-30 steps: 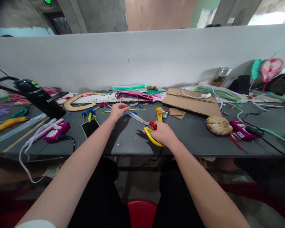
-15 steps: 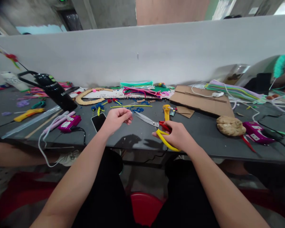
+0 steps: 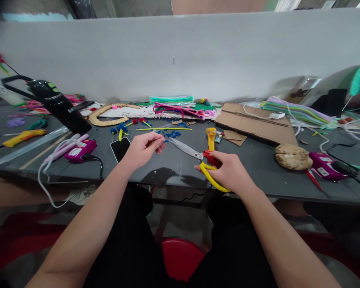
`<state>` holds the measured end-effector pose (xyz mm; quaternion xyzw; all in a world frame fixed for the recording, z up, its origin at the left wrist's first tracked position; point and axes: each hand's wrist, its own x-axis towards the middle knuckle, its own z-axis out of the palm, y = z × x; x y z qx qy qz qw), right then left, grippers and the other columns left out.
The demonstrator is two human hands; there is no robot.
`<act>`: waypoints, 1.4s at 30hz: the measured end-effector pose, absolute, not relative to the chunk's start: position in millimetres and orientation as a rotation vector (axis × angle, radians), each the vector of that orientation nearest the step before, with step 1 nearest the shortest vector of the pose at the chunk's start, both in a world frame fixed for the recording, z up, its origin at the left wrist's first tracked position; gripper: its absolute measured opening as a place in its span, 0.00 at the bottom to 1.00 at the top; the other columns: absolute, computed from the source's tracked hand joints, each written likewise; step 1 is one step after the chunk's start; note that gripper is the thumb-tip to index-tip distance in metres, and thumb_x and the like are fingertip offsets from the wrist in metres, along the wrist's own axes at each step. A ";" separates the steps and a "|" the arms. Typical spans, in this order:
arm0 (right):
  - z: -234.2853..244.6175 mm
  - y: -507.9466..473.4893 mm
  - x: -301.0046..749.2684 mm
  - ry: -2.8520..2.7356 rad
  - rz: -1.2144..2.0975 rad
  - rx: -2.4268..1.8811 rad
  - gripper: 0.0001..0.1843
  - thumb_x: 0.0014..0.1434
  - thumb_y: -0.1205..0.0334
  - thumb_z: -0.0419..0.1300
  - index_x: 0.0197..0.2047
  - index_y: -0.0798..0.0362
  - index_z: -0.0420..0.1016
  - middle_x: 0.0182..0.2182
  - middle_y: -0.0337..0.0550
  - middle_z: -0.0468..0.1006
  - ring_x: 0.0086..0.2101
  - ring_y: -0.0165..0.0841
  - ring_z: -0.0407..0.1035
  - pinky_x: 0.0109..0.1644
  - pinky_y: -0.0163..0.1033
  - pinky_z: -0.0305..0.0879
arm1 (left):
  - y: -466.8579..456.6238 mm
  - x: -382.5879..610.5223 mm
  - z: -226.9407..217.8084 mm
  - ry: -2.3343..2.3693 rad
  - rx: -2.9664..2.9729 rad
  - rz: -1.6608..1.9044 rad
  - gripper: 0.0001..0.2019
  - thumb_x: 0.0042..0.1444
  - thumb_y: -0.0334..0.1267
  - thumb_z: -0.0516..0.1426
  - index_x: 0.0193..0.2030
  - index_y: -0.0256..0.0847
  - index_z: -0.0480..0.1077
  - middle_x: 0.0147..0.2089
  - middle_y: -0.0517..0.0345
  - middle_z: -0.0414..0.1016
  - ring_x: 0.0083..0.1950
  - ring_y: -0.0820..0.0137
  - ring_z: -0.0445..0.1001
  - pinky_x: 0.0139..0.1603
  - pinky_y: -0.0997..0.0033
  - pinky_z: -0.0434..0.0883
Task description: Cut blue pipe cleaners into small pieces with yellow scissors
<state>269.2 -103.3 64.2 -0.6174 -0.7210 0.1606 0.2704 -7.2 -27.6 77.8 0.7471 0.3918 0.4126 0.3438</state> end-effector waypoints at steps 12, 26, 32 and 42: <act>57.1 -103.6 265.5 -1.985 0.405 -1.680 0.27 0.49 0.36 0.63 0.32 0.54 0.75 0.23 0.36 0.69 0.26 0.28 0.56 0.28 0.35 0.54 | -33.9 -6.0 81.5 1.056 2.151 1.135 0.09 0.63 0.38 0.53 0.35 0.38 0.72 0.28 0.59 0.73 0.27 0.75 0.72 0.31 0.77 0.67; 58.4 -103.4 265.7 -1.984 0.389 -1.671 0.27 0.49 0.34 0.62 0.30 0.53 0.75 0.22 0.38 0.71 0.25 0.30 0.60 0.27 0.36 0.54 | -33.4 -8.0 80.6 1.085 2.227 1.122 0.11 0.63 0.39 0.52 0.35 0.40 0.73 0.29 0.58 0.73 0.27 0.74 0.71 0.31 0.75 0.66; 60.1 -103.6 264.6 -2.004 0.370 -1.679 0.28 0.49 0.33 0.61 0.29 0.53 0.75 0.22 0.39 0.70 0.25 0.31 0.59 0.27 0.36 0.55 | -33.3 -8.6 80.2 1.079 2.235 1.128 0.10 0.63 0.37 0.52 0.35 0.39 0.72 0.29 0.59 0.73 0.27 0.75 0.71 0.31 0.76 0.66; 56.6 -102.5 267.5 -2.023 0.344 -1.688 0.24 0.51 0.37 0.61 0.26 0.52 0.70 0.21 0.36 0.66 0.25 0.29 0.55 0.28 0.35 0.54 | -35.0 -6.9 81.3 1.087 2.206 1.148 0.10 0.63 0.39 0.52 0.36 0.39 0.73 0.29 0.58 0.74 0.27 0.75 0.71 0.29 0.76 0.66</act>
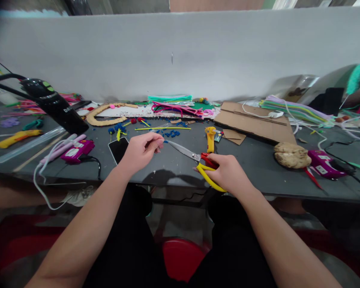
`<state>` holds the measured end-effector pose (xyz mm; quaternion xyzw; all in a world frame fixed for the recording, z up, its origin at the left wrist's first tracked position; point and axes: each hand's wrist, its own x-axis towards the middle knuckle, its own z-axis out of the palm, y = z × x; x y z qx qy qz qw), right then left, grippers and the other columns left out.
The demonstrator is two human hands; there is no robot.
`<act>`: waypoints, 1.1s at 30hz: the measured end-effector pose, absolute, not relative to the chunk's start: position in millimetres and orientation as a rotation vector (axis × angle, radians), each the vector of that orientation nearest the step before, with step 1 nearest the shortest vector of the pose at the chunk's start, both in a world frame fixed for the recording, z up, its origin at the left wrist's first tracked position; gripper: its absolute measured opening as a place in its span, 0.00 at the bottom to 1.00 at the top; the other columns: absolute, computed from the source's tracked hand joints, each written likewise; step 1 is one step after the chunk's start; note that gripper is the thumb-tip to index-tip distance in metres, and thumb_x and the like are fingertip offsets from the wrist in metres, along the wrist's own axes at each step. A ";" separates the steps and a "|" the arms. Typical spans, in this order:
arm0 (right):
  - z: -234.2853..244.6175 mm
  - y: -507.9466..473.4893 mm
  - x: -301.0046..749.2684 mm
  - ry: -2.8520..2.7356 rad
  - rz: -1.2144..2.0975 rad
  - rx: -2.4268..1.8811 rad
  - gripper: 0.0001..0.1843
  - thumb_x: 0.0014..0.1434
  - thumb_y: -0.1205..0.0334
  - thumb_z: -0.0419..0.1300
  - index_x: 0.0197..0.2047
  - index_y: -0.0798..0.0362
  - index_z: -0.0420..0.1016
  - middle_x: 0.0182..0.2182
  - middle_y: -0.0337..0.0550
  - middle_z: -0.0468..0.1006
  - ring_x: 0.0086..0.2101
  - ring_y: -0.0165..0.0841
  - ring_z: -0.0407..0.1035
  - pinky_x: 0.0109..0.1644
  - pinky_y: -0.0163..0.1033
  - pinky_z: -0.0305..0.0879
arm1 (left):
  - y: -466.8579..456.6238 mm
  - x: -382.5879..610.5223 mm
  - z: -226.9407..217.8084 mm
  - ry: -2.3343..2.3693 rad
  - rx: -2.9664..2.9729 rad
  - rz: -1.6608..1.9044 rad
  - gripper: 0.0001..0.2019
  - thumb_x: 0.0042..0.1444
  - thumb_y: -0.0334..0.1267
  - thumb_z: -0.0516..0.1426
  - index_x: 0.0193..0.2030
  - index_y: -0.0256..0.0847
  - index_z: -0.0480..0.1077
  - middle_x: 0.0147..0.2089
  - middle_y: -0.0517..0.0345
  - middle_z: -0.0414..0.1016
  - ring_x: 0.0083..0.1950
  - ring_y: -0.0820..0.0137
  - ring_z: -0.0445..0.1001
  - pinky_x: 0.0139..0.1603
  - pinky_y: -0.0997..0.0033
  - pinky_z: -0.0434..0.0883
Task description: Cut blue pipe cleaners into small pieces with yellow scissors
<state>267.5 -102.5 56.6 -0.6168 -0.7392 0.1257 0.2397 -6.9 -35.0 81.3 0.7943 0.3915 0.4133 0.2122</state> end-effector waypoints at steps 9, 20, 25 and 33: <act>59.0 -105.2 265.4 -1.908 0.533 -1.660 0.25 0.50 0.39 0.63 0.24 0.51 0.61 0.21 0.34 0.61 0.25 0.27 0.52 0.27 0.33 0.52 | -34.4 -7.5 79.6 1.082 2.173 1.184 0.08 0.62 0.35 0.54 0.36 0.39 0.73 0.30 0.58 0.75 0.27 0.76 0.72 0.30 0.78 0.68; 56.1 -104.5 269.2 -1.998 0.492 -1.696 0.23 0.53 0.40 0.60 0.24 0.52 0.66 0.21 0.35 0.61 0.25 0.28 0.52 0.27 0.35 0.50 | -34.5 -6.4 80.0 1.092 2.195 1.214 0.07 0.62 0.35 0.54 0.36 0.38 0.74 0.30 0.58 0.75 0.27 0.76 0.73 0.30 0.78 0.69; 55.2 -103.9 269.3 -2.001 0.519 -1.694 0.23 0.53 0.40 0.60 0.25 0.53 0.68 0.22 0.35 0.61 0.25 0.28 0.52 0.27 0.34 0.50 | -34.2 -6.5 79.2 1.063 2.229 1.237 0.07 0.62 0.35 0.54 0.37 0.38 0.74 0.30 0.59 0.76 0.27 0.76 0.73 0.30 0.78 0.70; 58.8 -103.5 267.1 -2.008 0.518 -1.706 0.24 0.53 0.38 0.60 0.24 0.53 0.68 0.20 0.35 0.60 0.25 0.28 0.51 0.26 0.35 0.49 | -34.3 -6.0 79.1 1.062 2.256 1.247 0.07 0.62 0.35 0.54 0.37 0.38 0.73 0.30 0.59 0.76 0.27 0.76 0.74 0.30 0.78 0.70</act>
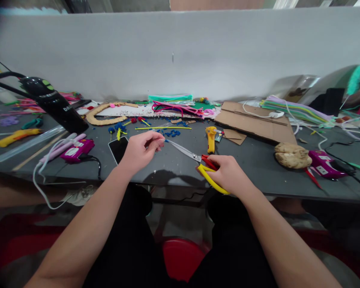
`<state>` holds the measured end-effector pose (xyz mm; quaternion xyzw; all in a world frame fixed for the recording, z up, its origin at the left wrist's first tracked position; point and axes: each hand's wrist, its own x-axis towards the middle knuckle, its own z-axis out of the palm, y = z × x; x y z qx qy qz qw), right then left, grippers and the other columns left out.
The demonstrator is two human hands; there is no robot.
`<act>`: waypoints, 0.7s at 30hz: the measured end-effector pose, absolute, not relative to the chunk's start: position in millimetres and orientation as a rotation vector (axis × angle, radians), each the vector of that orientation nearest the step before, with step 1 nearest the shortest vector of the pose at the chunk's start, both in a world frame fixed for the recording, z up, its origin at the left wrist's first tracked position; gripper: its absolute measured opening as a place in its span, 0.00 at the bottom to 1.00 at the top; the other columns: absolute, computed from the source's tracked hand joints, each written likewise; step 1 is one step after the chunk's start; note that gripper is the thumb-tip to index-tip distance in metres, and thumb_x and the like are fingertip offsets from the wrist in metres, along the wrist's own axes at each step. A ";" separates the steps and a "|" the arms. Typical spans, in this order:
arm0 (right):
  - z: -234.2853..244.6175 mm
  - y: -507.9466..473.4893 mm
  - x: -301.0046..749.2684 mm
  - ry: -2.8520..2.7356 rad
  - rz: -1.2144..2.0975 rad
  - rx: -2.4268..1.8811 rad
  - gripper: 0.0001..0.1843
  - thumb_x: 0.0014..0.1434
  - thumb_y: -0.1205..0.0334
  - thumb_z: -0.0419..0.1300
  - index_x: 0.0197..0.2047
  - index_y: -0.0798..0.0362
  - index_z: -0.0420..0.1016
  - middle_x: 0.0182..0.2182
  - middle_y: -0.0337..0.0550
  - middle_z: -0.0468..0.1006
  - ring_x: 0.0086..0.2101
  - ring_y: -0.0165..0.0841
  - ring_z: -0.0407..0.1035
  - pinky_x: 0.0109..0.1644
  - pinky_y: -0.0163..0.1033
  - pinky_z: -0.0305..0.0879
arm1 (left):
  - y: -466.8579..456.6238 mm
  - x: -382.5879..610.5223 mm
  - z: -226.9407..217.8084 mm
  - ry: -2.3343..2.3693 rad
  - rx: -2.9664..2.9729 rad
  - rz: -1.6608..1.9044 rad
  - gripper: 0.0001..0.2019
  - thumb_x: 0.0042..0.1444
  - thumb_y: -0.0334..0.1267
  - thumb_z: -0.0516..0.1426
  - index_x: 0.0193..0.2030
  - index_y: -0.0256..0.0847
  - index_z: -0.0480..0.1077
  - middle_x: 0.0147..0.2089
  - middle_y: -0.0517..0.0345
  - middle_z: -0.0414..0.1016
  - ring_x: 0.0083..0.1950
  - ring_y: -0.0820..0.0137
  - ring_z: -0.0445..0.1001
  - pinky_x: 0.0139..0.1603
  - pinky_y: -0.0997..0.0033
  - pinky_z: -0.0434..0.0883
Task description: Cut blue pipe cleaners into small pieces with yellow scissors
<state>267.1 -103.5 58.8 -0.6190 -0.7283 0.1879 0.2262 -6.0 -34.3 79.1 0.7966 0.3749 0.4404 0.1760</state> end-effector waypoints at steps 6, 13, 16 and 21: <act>60.4 -104.7 264.0 -1.906 0.610 -1.704 0.23 0.50 0.41 0.62 0.23 0.53 0.65 0.21 0.34 0.58 0.25 0.28 0.51 0.27 0.34 0.50 | -34.3 -6.0 78.2 1.042 2.264 1.275 0.07 0.62 0.35 0.54 0.37 0.37 0.73 0.30 0.58 0.76 0.27 0.77 0.74 0.29 0.79 0.70; 53.7 -104.6 269.1 -1.904 0.691 -1.651 0.21 0.51 0.44 0.64 0.25 0.53 0.67 0.23 0.35 0.58 0.26 0.28 0.52 0.28 0.34 0.51 | -33.6 -5.9 77.3 1.039 2.270 1.300 0.07 0.62 0.35 0.54 0.38 0.37 0.73 0.31 0.58 0.76 0.27 0.77 0.74 0.29 0.79 0.71; 52.5 -104.4 269.6 -1.941 0.660 -1.664 0.21 0.52 0.43 0.62 0.25 0.53 0.67 0.22 0.35 0.58 0.26 0.28 0.51 0.27 0.34 0.49 | -34.2 -5.6 76.8 1.036 2.261 1.313 0.07 0.62 0.36 0.54 0.38 0.37 0.73 0.31 0.58 0.77 0.27 0.77 0.74 0.29 0.79 0.72; 57.0 -105.1 266.5 -1.961 0.633 -1.688 0.22 0.53 0.41 0.61 0.25 0.53 0.67 0.22 0.34 0.58 0.25 0.28 0.51 0.27 0.34 0.49 | -34.8 -5.8 76.2 1.029 2.246 1.305 0.07 0.63 0.36 0.54 0.39 0.37 0.73 0.32 0.57 0.77 0.28 0.77 0.75 0.30 0.79 0.73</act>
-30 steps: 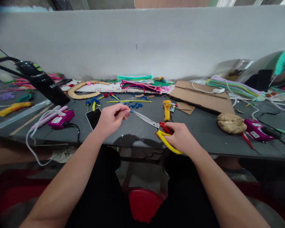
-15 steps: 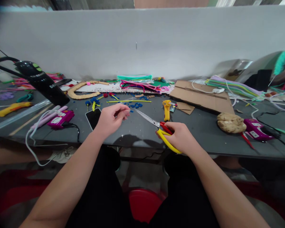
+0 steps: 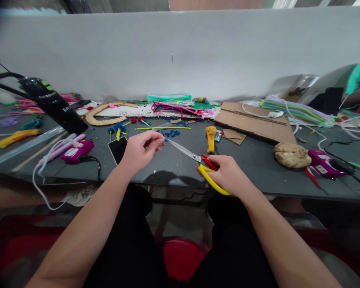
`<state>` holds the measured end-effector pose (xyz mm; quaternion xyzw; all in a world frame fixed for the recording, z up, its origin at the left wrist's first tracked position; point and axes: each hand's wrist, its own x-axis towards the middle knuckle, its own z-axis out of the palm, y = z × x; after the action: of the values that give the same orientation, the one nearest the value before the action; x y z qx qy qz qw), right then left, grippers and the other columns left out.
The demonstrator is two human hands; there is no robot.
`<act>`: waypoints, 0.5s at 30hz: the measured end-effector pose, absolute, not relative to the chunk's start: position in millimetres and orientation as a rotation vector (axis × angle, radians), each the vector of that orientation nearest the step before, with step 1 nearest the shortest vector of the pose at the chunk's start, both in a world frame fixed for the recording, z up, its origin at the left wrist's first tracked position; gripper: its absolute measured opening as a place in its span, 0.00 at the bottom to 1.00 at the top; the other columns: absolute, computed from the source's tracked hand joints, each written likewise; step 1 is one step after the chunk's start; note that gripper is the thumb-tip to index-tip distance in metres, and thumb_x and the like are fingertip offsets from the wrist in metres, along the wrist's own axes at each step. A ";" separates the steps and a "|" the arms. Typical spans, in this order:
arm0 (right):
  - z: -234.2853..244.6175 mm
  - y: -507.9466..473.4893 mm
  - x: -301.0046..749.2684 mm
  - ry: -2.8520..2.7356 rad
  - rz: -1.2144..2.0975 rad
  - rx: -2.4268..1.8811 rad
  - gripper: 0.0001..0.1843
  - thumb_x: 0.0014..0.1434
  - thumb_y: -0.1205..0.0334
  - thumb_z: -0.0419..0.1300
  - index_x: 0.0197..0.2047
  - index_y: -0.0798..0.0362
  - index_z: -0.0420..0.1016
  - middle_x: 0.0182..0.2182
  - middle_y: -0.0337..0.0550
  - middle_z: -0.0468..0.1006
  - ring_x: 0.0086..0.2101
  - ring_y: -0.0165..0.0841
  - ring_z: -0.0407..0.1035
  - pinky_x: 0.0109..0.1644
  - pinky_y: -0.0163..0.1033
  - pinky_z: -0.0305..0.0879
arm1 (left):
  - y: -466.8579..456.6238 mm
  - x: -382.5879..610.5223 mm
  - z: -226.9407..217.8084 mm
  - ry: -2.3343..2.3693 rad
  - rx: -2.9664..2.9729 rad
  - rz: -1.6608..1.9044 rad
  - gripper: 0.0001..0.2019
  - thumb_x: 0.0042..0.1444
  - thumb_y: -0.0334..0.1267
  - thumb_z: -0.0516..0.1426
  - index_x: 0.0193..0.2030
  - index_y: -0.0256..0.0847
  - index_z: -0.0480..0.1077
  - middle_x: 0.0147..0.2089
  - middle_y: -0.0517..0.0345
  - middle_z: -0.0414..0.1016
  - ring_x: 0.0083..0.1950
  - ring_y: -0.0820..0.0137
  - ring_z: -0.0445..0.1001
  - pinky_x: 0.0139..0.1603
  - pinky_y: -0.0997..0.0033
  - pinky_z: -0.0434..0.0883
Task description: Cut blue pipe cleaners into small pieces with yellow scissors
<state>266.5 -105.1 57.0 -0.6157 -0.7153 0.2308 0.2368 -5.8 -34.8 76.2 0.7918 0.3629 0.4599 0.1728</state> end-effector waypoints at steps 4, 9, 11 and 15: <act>58.5 -105.4 265.8 -1.972 0.599 -1.705 0.23 0.52 0.40 0.61 0.24 0.53 0.67 0.21 0.34 0.59 0.25 0.28 0.51 0.26 0.34 0.49 | -34.7 -5.7 76.4 1.038 2.262 1.302 0.07 0.63 0.36 0.54 0.39 0.37 0.73 0.32 0.57 0.76 0.28 0.77 0.75 0.30 0.79 0.73; 56.9 -104.5 266.0 -1.981 0.580 -1.692 0.23 0.52 0.40 0.60 0.23 0.53 0.69 0.20 0.35 0.60 0.24 0.28 0.52 0.26 0.35 0.49 | -35.2 -5.9 76.8 1.049 2.272 1.303 0.07 0.63 0.36 0.54 0.39 0.38 0.72 0.31 0.58 0.76 0.28 0.77 0.74 0.30 0.79 0.72; 56.8 -104.1 265.8 -1.976 0.572 -1.692 0.23 0.52 0.40 0.60 0.24 0.53 0.69 0.21 0.35 0.61 0.24 0.28 0.52 0.26 0.35 0.50 | -35.2 -6.0 76.8 1.044 2.268 1.305 0.06 0.63 0.35 0.54 0.39 0.38 0.72 0.32 0.58 0.76 0.28 0.78 0.75 0.30 0.79 0.72; 58.4 -104.2 265.5 -1.904 0.648 -1.686 0.22 0.51 0.42 0.62 0.24 0.54 0.68 0.21 0.36 0.60 0.25 0.28 0.53 0.26 0.34 0.52 | -35.1 -5.8 76.7 1.030 2.246 1.316 0.06 0.62 0.35 0.55 0.38 0.38 0.73 0.32 0.58 0.77 0.28 0.77 0.75 0.30 0.79 0.73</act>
<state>265.5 -104.2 58.4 -0.6212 -0.7014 0.2385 0.2555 -5.8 -35.1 76.7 0.7906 0.3626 0.4632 0.1701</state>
